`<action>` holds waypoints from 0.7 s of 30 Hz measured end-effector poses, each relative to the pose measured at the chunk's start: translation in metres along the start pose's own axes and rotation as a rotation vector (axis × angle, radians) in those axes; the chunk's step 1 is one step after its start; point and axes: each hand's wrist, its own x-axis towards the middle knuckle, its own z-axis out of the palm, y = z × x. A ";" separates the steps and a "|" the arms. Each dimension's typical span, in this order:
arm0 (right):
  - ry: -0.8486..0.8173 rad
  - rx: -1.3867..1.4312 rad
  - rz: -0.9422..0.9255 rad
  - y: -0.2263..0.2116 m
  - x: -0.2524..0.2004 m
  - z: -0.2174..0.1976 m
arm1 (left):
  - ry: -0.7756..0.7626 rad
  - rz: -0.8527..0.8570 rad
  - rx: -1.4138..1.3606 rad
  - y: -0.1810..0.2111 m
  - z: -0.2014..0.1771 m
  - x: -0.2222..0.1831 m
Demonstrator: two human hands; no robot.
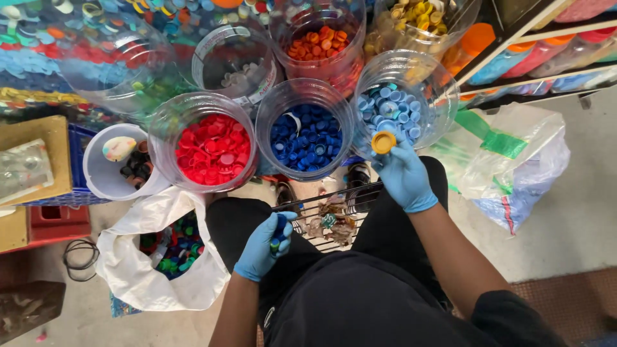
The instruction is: The person sorts plastic bottle caps by color, picking them from a white sack and placing them into clear containers filled with red, blue, green, and other colored caps. The person repeatedly reaches into the sack, selects caps, and deposits them into the appropriate containers.
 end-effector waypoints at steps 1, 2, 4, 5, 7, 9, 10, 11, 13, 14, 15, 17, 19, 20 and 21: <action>-0.022 0.035 -0.023 -0.012 0.008 0.007 | 0.033 0.007 0.017 0.002 0.003 -0.005; -0.044 0.070 -0.047 -0.024 0.017 0.015 | 0.066 0.014 0.035 0.005 0.006 -0.010; -0.014 0.123 -0.068 -0.042 0.045 0.007 | 0.092 0.017 0.025 0.007 0.006 -0.015; 0.025 0.181 -0.081 -0.050 0.057 0.002 | 0.128 0.009 0.015 0.007 0.006 -0.019; 0.050 0.203 -0.110 -0.085 0.093 0.009 | 0.143 -0.002 0.037 0.007 0.009 -0.019; 0.079 0.232 -0.142 -0.109 0.118 0.006 | 0.160 -0.017 0.066 0.002 0.012 -0.020; 0.108 0.347 -0.186 -0.116 0.127 0.000 | 0.163 -0.010 0.067 -0.001 0.013 -0.020; 0.131 0.463 -0.232 -0.125 0.140 -0.003 | 0.164 0.004 0.069 -0.002 0.015 -0.017; 0.144 0.367 -0.243 -0.117 0.126 0.014 | 0.100 -0.014 0.080 -0.009 0.003 -0.010; 0.161 0.268 -0.249 -0.113 0.120 0.023 | 0.037 -0.037 0.087 -0.014 -0.002 -0.005; 0.163 0.261 -0.243 -0.101 0.108 0.025 | 0.038 -0.039 0.079 -0.015 0.001 -0.004; 0.079 0.170 -0.189 -0.076 0.087 0.029 | 0.048 -0.039 0.029 -0.016 0.007 -0.002; -0.012 0.016 -0.160 -0.041 0.064 0.020 | 0.062 -0.057 0.083 -0.011 0.019 -0.001; -0.104 -0.134 -0.138 -0.023 0.052 0.016 | 0.071 -0.076 0.143 -0.008 0.025 -0.001; -0.102 -0.132 -0.130 -0.010 0.038 0.017 | 0.078 -0.080 0.140 -0.007 0.033 0.004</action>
